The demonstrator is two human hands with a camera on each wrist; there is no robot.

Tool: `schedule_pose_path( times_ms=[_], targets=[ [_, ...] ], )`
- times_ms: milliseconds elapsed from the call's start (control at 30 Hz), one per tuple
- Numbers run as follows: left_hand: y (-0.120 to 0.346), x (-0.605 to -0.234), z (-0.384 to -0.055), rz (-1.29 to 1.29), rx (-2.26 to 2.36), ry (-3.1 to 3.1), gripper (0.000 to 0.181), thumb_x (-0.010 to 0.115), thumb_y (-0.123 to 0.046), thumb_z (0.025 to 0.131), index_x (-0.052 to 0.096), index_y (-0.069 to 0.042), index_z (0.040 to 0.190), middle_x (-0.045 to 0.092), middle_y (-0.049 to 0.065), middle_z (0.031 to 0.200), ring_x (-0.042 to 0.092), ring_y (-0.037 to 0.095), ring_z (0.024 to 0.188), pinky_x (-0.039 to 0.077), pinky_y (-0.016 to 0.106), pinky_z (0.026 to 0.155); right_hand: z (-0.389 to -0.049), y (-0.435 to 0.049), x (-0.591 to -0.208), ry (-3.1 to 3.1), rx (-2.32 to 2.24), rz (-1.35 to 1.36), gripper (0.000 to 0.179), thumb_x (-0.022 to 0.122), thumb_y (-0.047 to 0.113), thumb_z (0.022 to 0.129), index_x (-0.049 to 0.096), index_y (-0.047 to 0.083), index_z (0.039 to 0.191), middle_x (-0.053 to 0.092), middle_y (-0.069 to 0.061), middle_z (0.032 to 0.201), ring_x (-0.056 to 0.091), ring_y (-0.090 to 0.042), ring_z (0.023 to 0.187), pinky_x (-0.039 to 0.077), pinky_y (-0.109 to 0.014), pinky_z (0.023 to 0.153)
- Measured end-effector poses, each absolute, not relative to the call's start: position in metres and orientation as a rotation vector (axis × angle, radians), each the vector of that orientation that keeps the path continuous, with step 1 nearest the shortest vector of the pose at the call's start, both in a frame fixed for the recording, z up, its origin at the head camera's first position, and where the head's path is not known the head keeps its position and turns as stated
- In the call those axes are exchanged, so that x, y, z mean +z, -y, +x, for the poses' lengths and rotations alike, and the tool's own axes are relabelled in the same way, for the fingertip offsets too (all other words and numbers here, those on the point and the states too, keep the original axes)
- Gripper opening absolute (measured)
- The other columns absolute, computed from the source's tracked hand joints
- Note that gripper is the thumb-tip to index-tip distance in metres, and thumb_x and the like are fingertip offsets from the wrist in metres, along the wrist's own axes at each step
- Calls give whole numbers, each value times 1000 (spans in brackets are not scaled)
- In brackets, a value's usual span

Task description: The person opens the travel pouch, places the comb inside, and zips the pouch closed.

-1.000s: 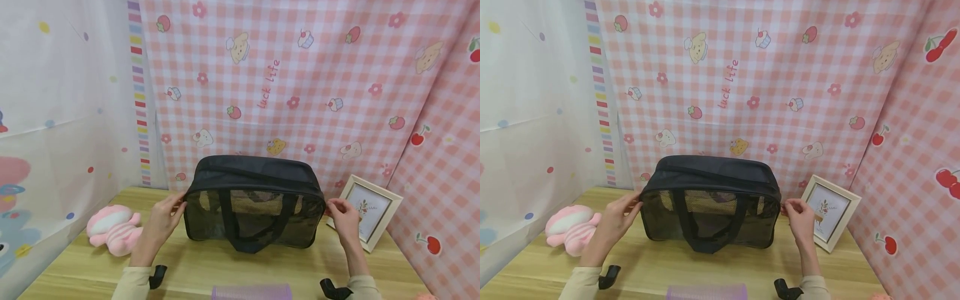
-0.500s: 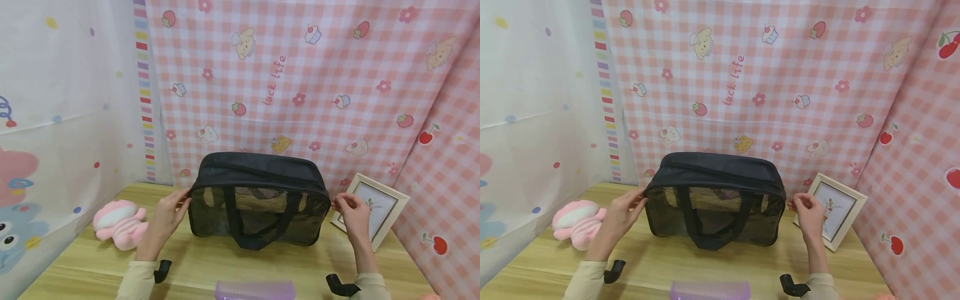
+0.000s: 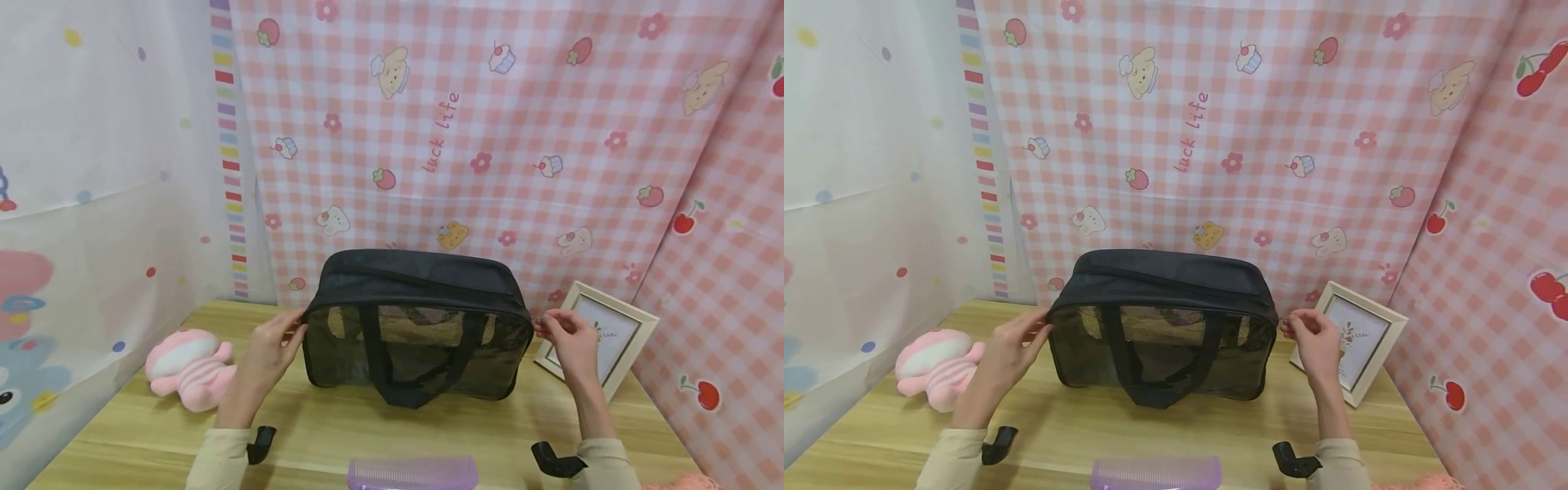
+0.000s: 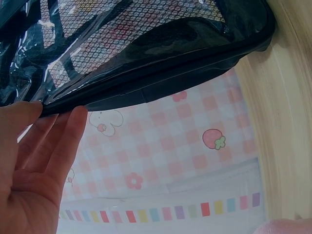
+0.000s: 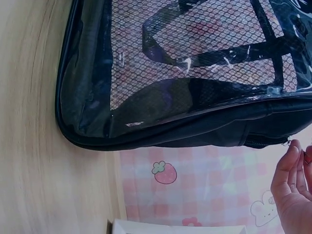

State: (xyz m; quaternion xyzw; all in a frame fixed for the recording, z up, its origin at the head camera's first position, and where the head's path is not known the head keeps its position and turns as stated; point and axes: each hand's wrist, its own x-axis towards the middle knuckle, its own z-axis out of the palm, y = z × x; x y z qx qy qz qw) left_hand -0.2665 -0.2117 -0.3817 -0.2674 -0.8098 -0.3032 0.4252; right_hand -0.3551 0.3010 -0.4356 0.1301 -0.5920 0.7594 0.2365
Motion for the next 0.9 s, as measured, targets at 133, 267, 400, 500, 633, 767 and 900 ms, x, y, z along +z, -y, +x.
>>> schedule_pose_path(
  times_ms=[133,267,400,500,633,767,900],
  targets=[
    [212,-381,-267,-664,-757,2022,29,71,13,77,66,10,105,67,19,92,67,28,72,58,32,58,-322,-275,-398,1703,2028,261,16,66,1,87,61,-12,95,66,-11,78,68,-19,70,58,-29,64],
    [211,-382,-268,-672,-761,2030,29,71,12,78,66,8,106,67,17,91,67,27,73,58,31,59,-297,-259,-372,1749,2021,184,8,63,0,89,62,-7,91,66,-6,75,68,-13,67,58,-26,64],
    [210,-385,-269,-681,-767,2042,29,70,11,79,66,7,107,67,17,91,67,26,74,58,30,60,-289,-255,-363,1782,2023,101,5,60,-2,91,62,-6,90,66,-5,74,67,-12,67,58,-25,64],
    [211,-385,-269,-671,-774,2040,29,70,11,79,66,8,107,67,18,92,67,27,74,58,31,60,-289,-255,-364,1795,2015,91,9,60,-2,90,60,-11,93,65,-5,74,67,-12,67,58,-25,64],
    [213,-384,-268,-661,-776,2038,29,70,12,79,66,8,107,67,19,93,67,27,74,58,31,60,-291,-254,-366,1807,2001,100,13,62,0,90,59,-12,94,65,-5,74,67,-12,67,58,-26,64],
    [214,-383,-266,-657,-772,2036,29,70,12,78,66,9,107,67,19,93,67,27,73,58,30,59,-291,-252,-364,1811,2008,125,9,62,1,90,61,-8,92,65,-5,75,67,-12,67,58,-25,65],
    [213,-382,-266,-661,-766,2043,29,70,11,79,66,8,108,67,19,94,67,27,74,58,30,60,-290,-252,-360,1800,2009,176,8,61,0,91,61,-8,93,65,-5,76,67,-12,67,57,-23,64]
  ],
)
